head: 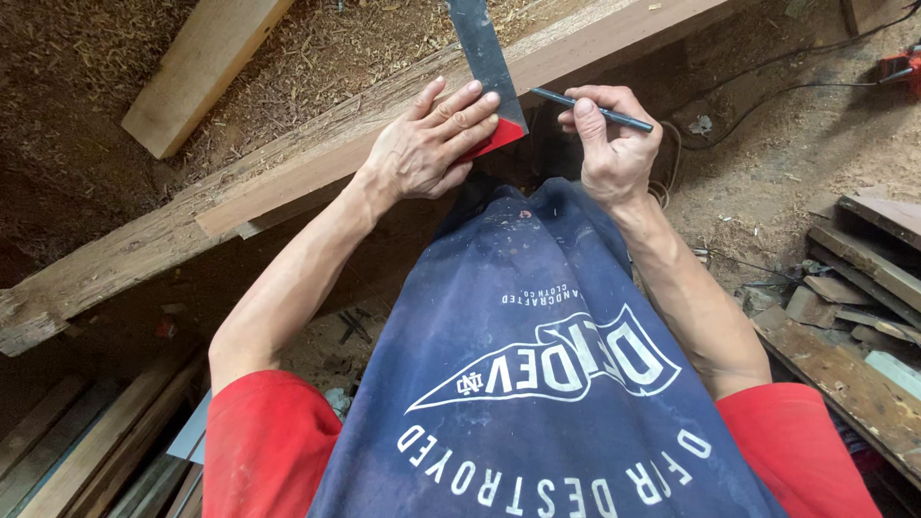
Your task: The person uses a red try square and a pencil to mark lines on a wooden plank. They position the square on the wood and draw straight lines along its edge, repeating the process at different locations on the plank.
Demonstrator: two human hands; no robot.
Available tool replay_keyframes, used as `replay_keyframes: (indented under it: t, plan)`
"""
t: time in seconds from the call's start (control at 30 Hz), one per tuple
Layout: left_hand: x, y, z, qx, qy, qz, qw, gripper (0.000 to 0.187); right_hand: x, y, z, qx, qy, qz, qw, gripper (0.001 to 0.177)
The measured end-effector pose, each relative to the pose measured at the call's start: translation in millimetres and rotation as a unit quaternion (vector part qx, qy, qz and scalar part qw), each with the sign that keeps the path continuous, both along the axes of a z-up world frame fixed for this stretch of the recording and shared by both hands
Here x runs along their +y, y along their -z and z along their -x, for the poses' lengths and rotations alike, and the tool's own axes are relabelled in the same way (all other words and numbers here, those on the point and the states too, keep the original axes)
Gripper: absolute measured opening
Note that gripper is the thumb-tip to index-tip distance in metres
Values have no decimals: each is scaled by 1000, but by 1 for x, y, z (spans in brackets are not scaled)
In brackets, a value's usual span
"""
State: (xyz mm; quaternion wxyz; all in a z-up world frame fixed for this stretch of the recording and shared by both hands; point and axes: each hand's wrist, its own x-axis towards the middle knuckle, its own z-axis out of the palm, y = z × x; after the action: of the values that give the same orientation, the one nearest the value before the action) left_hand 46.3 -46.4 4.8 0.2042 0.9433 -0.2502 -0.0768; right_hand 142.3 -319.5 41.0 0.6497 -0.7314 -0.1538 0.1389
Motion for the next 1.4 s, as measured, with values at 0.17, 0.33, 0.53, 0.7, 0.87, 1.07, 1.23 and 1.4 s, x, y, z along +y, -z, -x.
replay_keyframes:
  t: [0.17,0.33,0.53,0.7,0.87,1.07,1.23,1.4]
  plan:
    - [0,-3,0,-3,-3,6,1000,67,9,0,-1,10,-2,-13,1000,18]
    - [0,-3,1,-18,-4,9,1000,66,22,-4,-4,-52,-19,5,998,16]
    - [-2,1,2,-20,-10,9,1000,66,23,-15,-3,-242,-75,102,962,15]
    - [-3,3,2,-17,-14,11,1000,67,-5,-16,2,-160,-109,165,967,9]
    - [-5,9,3,-18,-22,18,999,67,8,12,-3,21,-76,261,962,15]
    - [-25,-29,5,-84,-137,124,979,65,32,44,4,248,-43,-36,967,37]
    - [-78,-151,22,-45,-217,548,806,20,13,39,-7,188,-56,-2,981,37]
    - [-118,-242,43,101,-79,768,628,23,6,36,-18,182,-57,-66,979,47]
